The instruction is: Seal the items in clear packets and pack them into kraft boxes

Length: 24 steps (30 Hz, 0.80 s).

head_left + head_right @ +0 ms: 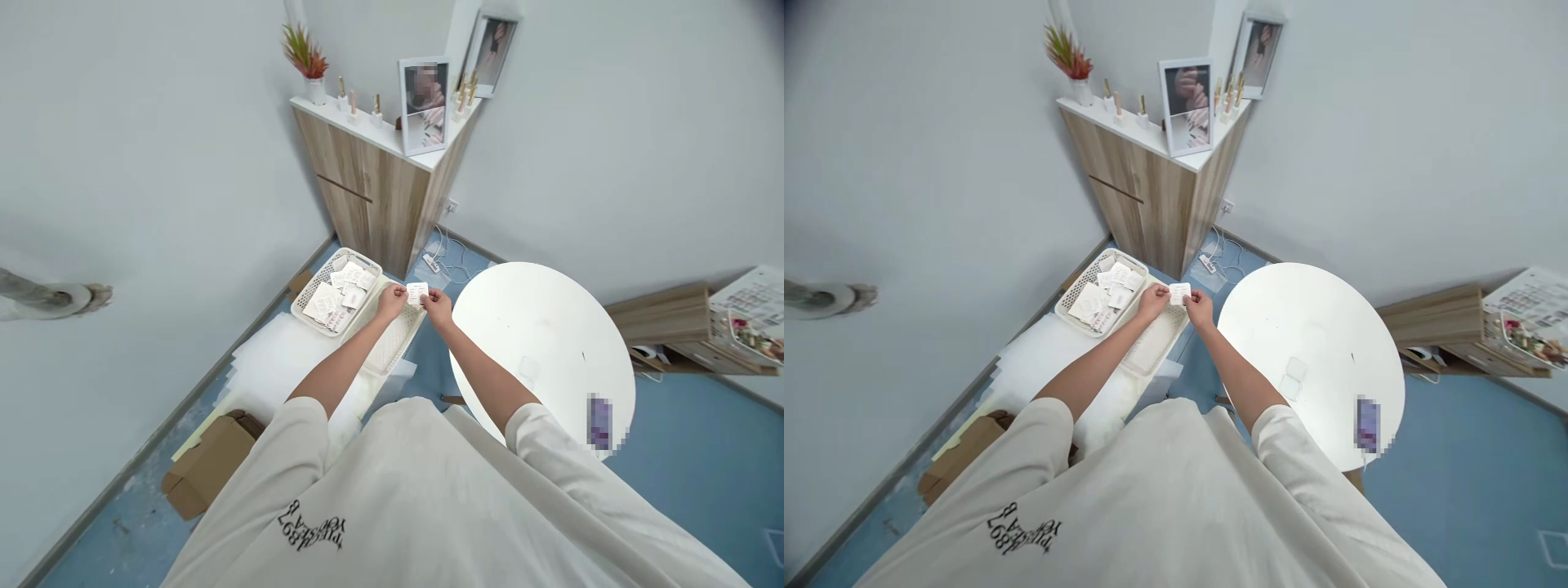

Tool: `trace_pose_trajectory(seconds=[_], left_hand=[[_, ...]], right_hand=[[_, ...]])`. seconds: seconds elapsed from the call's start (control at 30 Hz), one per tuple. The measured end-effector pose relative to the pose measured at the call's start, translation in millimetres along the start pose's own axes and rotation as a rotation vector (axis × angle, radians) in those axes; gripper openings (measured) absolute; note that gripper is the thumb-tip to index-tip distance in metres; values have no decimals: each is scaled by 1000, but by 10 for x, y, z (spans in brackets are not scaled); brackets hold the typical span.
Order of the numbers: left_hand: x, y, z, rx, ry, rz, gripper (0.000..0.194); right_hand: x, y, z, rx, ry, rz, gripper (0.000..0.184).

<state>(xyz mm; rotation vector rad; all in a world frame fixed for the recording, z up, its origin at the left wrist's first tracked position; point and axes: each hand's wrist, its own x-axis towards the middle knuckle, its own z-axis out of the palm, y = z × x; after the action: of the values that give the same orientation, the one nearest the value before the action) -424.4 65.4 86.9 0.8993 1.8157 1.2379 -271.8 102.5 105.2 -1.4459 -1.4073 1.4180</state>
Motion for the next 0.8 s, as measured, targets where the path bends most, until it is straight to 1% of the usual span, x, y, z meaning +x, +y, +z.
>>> trace_pose_trajectory(seconds=[0.07, 0.1, 0.2, 0.27, 0.33, 0.47, 0.6, 0.67, 0.73, 0.8], left_hand=[[-183, 69, 289, 26, 15, 30, 12], [-294, 97, 448, 32, -8, 41, 10], [-682, 158, 975, 6, -172, 42, 5], [-956, 189, 1345, -65, -256, 7, 9], [-1214, 222, 1705, -159, -319, -57, 17], [-1647, 289, 2336, -284, -382, -155, 30], [-1978, 293, 2820, -307, -386, -213, 31], [-2111, 258, 3007, -267, -364, -255, 28], [-2223, 207, 3160, -204, -345, -288, 23], [-2315, 149, 3286, -133, -342, -292, 19]], right_hand=[[-83, 77, -336, -77, 80, -25, 25], [-140, 119, -516, -130, 116, -43, 24], [-371, 260, -1068, -283, 178, -91, 20], [-561, 371, -1427, -347, 165, -110, 19], [-760, 497, -1769, -397, 123, -132, 19], [-1123, 777, -2404, -490, 79, -218, 23], [-1395, 1064, -2964, -508, 46, -330, 28], [-1498, 1206, -3210, -460, 31, -338, 28], [-1578, 1345, -3436, -398, 83, -271, 27], [-1637, 1472, -3641, -329, 192, -126, 28]])
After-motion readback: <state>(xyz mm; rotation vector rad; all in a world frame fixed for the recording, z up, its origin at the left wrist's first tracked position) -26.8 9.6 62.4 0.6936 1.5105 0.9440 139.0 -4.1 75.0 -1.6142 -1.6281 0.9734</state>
